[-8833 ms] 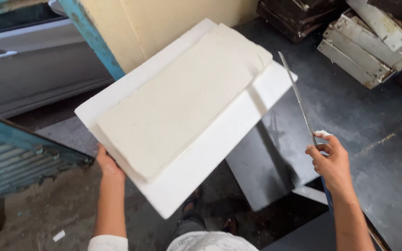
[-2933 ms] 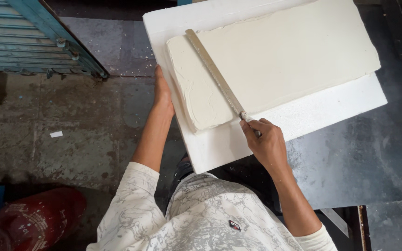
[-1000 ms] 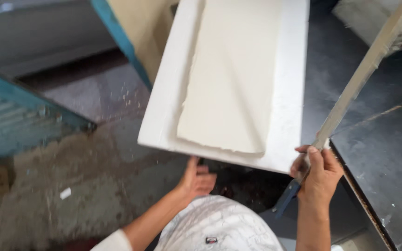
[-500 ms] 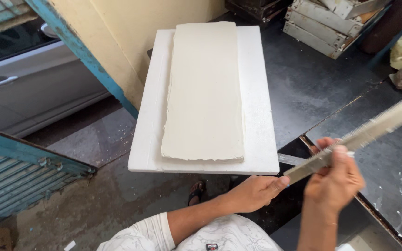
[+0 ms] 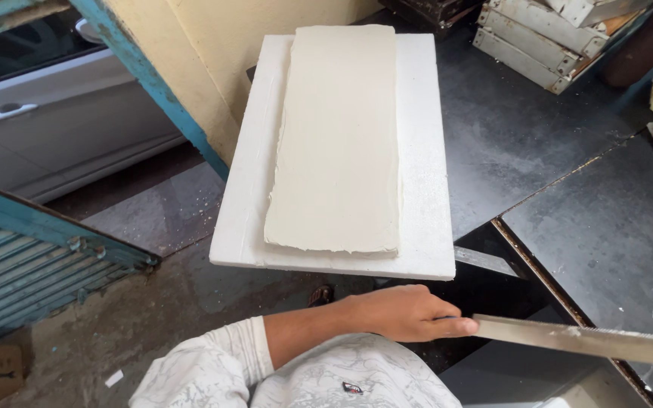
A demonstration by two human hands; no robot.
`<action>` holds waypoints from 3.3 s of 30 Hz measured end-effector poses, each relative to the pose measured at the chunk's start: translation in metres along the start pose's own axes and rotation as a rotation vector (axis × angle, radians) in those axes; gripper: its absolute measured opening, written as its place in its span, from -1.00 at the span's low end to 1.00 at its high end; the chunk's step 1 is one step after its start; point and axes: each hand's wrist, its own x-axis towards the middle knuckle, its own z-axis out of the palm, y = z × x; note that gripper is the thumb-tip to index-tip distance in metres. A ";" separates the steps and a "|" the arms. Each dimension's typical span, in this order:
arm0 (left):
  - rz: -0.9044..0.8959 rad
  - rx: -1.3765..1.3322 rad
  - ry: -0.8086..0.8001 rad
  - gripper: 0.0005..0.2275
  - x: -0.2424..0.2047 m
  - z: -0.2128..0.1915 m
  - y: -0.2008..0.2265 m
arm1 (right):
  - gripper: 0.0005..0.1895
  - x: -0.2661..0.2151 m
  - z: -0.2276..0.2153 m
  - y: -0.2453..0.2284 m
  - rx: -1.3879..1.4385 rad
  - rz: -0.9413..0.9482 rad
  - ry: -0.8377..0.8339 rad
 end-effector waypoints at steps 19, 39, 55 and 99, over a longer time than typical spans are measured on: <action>-0.112 0.071 0.086 -0.29 0.039 -0.015 -0.020 | -0.50 -0.073 0.104 0.028 0.302 0.419 -0.393; -0.608 -0.996 1.056 -0.05 -0.114 -0.188 -0.352 | -0.55 -0.139 0.202 0.011 -0.546 0.207 -0.407; -0.315 -0.857 0.724 -0.07 -0.090 -0.112 -0.239 | -0.86 -0.123 0.355 0.011 -1.376 -1.168 -0.786; -0.098 -0.438 0.712 -0.48 -0.090 -0.085 -0.124 | -0.50 -0.112 0.240 -0.006 -0.224 0.494 -0.920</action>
